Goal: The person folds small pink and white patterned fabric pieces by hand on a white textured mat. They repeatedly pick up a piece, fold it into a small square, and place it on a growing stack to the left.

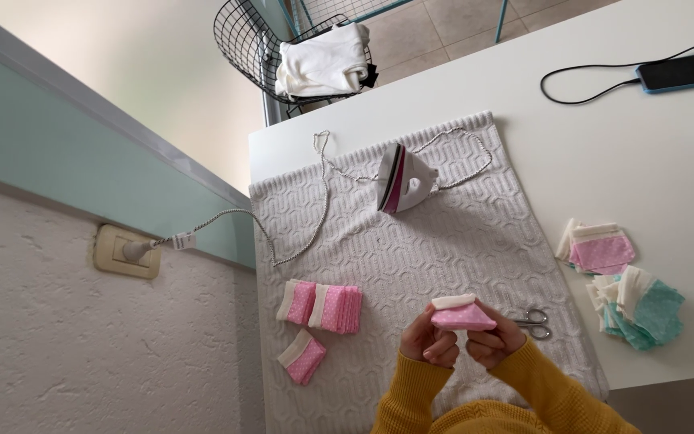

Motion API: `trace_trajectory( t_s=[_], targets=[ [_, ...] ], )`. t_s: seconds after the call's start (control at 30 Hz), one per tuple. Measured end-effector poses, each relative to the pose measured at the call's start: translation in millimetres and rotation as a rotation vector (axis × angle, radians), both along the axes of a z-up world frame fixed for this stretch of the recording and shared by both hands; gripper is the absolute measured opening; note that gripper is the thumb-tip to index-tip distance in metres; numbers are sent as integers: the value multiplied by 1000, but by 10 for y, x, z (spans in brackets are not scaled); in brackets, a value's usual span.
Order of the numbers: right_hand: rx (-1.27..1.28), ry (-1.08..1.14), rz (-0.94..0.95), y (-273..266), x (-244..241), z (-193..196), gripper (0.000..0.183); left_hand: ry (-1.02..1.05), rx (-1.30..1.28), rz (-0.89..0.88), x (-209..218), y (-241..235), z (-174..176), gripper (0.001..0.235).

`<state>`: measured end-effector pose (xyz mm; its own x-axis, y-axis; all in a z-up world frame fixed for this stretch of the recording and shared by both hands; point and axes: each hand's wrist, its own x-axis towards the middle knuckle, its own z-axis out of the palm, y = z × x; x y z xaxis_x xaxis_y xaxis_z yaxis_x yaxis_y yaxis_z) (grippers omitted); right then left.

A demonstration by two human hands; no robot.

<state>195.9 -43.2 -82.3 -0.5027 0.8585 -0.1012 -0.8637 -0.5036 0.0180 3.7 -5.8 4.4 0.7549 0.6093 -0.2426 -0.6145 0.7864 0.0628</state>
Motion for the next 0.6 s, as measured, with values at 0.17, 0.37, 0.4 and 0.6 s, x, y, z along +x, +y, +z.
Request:
trace_trajectory(
  t_s=[0.17,0.37,0.4,0.6],
  targets=[
    [-10,-170,-20,116,51,52,44,-99,70,-34,-19,-78,-226,43],
    [-52,-291,-2,126,58,36,42,-197,233,-98,-30,-71,-733,51],
    [16,-201,18,113,79,-30,43,-236,220,-93,-22,-80,-790,54],
    [172,145,50,43,27,174,45,-395,140,-146,-31,-59,-686,57]
  ],
)
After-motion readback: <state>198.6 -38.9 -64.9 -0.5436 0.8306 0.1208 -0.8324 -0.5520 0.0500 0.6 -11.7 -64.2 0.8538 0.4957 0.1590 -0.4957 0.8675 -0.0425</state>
